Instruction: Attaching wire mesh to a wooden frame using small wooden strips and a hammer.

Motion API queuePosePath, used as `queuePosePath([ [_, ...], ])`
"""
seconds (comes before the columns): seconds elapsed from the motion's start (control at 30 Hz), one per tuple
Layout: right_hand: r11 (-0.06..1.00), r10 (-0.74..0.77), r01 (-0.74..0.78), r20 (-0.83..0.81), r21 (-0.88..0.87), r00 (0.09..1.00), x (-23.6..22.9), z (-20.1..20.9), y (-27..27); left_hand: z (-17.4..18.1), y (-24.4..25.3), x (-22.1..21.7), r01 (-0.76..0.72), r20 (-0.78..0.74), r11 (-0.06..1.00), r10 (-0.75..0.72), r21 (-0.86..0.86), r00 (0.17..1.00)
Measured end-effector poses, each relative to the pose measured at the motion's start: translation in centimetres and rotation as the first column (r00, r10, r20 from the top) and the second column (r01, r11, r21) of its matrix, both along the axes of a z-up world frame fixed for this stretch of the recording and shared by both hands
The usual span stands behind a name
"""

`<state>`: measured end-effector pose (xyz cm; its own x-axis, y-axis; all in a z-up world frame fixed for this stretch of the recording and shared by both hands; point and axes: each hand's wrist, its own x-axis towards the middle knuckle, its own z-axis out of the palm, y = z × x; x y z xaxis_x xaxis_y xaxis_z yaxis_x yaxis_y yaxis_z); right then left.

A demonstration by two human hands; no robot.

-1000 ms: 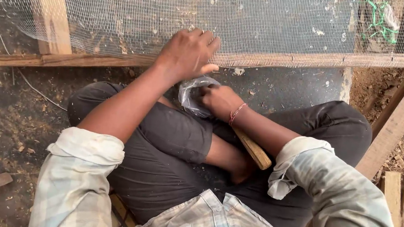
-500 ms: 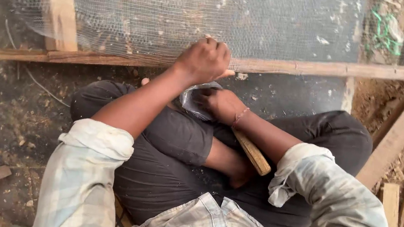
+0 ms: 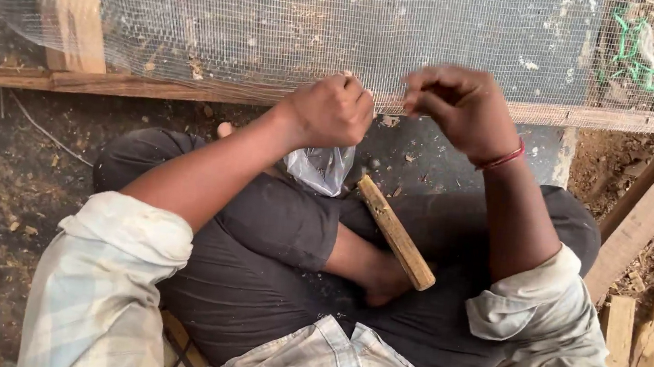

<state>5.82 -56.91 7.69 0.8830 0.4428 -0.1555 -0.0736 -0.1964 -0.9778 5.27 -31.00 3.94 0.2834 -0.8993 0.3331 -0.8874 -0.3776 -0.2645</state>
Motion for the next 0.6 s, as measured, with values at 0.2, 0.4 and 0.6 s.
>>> queuePosePath([
  [0.2,0.966,-0.032,0.076,0.178,-0.247,0.983,0.8,-0.8,-0.2,0.5,-0.7,-0.3,-0.023,-0.052,0.997,0.027,0.067,0.998],
  [0.4,0.994,-0.092,0.095,0.044,-0.054,0.995,0.5,-2.0,0.9,0.5,-1.6,-0.7,-0.066,-0.007,0.993,0.067,0.097,0.998],
  [0.6,0.919,-0.081,0.193,0.314,-0.343,0.946,0.7,-2.1,2.7,0.9,-2.0,-0.8,-0.040,-0.076,0.988,0.051,0.149,0.996],
])
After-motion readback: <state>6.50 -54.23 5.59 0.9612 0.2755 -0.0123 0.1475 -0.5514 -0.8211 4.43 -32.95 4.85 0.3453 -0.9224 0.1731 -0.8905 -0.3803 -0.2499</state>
